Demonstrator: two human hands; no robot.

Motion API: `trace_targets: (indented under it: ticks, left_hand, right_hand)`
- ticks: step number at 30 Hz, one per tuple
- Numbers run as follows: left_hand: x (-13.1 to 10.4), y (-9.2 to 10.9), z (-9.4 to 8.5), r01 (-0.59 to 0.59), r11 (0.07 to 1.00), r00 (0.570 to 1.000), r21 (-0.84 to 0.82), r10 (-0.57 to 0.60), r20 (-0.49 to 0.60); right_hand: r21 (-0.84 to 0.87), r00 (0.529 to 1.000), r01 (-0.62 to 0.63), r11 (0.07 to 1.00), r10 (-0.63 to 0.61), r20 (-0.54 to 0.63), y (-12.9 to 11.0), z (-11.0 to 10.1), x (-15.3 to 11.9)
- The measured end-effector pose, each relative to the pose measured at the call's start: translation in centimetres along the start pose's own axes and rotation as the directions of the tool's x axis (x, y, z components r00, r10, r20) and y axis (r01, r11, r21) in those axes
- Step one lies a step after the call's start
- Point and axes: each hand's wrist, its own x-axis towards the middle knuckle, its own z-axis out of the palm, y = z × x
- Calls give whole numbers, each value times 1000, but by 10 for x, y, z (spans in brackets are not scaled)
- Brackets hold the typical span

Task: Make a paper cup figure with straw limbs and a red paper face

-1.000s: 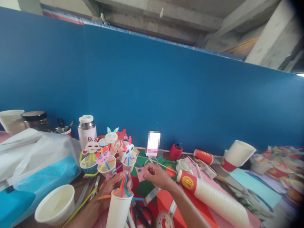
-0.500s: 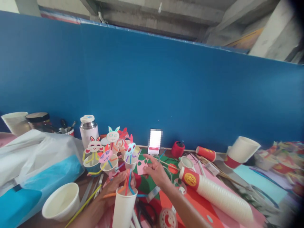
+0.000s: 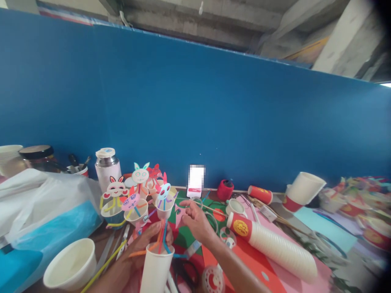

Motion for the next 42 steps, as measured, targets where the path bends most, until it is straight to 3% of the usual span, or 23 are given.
trace_targets:
  ticks: [5, 10, 14, 21, 28, 34, 42]
  left_hand:
    - [1, 0, 2, 7, 1000, 1000, -3, -7, -7]
    - [1, 2, 9, 15, 1000, 1000, 7, -15, -3]
    - [0, -1, 10, 20, 1000, 999, -13, -20, -27]
    - [-2, -6, 4, 62, 997, 996, -41, -65, -65]
    - [-3, -8, 6, 105, 994, 993, -26, -106, -60]
    - [-3, -10, 3, 116, 992, 990, -44, -119, -77]
    - [-2, 0, 14, 169, 980, 978, -109, -180, -103]
  right_hand:
    - [-92, 999, -32, 995, 29, -38, -2, 0, 1]
    - [84, 998, -54, 995, 52, 24, -5, 1, 1]
    - [71, 999, -43, 997, 41, 35, -9, 5, 0]
    - [204, 945, -161, 966, 91, 313, -15, 15, -4]
    - [208, 913, -216, 954, 121, 389, -18, 16, -6]
    - [217, 913, -243, 945, 147, 381, -17, 17, -5]
    - [233, 938, -211, 949, 129, 322, -17, 17, -4]
